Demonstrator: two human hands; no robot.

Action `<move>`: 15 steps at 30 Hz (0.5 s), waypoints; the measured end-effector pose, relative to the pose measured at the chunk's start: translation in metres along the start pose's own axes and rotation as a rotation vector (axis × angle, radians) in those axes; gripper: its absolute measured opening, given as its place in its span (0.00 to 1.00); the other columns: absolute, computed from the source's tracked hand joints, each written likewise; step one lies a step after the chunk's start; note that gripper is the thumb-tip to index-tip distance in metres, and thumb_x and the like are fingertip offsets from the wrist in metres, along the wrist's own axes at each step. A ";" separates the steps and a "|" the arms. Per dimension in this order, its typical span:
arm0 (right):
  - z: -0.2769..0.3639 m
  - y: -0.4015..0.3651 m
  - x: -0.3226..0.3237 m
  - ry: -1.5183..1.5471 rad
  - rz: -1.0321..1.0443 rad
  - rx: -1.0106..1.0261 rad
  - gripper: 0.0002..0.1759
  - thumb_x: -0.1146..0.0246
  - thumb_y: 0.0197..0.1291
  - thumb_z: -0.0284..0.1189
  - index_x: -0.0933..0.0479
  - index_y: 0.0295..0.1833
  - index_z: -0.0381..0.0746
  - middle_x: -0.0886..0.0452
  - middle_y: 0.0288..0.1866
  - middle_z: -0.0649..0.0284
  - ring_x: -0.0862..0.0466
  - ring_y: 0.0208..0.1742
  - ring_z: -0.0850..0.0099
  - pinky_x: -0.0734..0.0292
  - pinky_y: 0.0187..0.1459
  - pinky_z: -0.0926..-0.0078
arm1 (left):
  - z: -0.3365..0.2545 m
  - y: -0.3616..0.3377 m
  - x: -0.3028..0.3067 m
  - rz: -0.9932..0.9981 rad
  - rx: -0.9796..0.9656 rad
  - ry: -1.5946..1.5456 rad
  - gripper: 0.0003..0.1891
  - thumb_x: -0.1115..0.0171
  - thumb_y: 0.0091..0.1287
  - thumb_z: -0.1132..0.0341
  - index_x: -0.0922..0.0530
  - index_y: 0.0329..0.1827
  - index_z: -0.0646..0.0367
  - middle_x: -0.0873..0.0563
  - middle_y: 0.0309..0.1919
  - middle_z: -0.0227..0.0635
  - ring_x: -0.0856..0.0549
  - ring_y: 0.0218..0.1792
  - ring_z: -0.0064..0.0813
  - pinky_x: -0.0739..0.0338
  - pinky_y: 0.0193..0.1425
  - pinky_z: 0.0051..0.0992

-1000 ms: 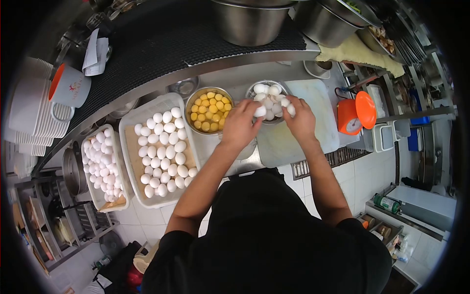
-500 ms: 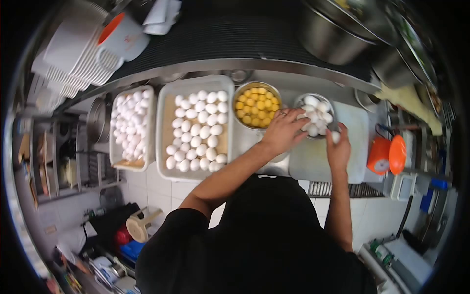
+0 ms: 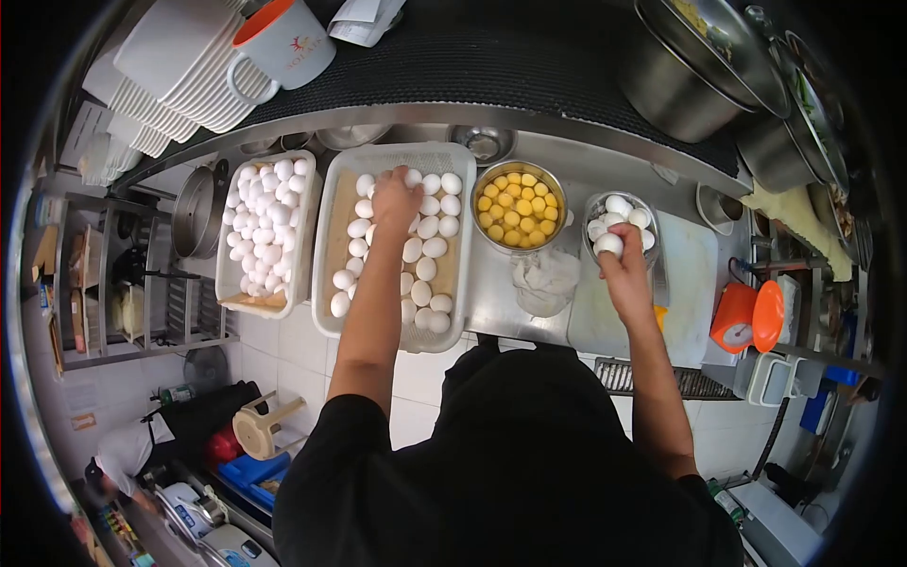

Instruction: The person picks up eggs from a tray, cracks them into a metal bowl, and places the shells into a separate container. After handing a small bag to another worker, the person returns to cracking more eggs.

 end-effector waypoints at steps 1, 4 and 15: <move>0.001 0.001 -0.010 -0.039 0.018 0.023 0.20 0.36 0.70 0.25 0.30 0.65 0.43 0.21 0.49 0.64 0.23 0.41 0.76 0.26 0.39 0.73 | 0.005 0.007 -0.010 0.026 0.005 0.019 0.26 0.26 0.65 0.62 0.18 0.66 0.57 0.15 0.64 0.50 0.12 0.61 0.55 0.16 0.67 0.47; 0.016 -0.002 -0.033 -0.103 0.087 0.070 0.22 0.35 0.66 0.24 0.27 0.65 0.40 0.19 0.50 0.61 0.19 0.45 0.72 0.21 0.45 0.70 | 0.007 0.030 -0.026 0.118 0.010 0.062 0.28 0.25 0.63 0.61 0.20 0.67 0.57 0.15 0.65 0.50 0.13 0.62 0.55 0.16 0.68 0.48; 0.044 -0.008 -0.060 -0.036 0.108 0.097 0.24 0.29 0.73 0.29 0.23 0.71 0.35 0.14 0.58 0.55 0.12 0.51 0.67 0.14 0.54 0.70 | -0.008 -0.017 0.028 0.034 0.104 -0.565 0.34 0.20 0.63 0.66 0.23 0.72 0.58 0.10 0.56 0.43 0.08 0.53 0.35 0.12 0.57 0.33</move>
Point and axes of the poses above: each hand's wrist, its own y-axis towards the middle knuckle, its own x-axis out of the back of the hand, z = x × y, the point moved 10 cm from there along y, towards the middle knuckle
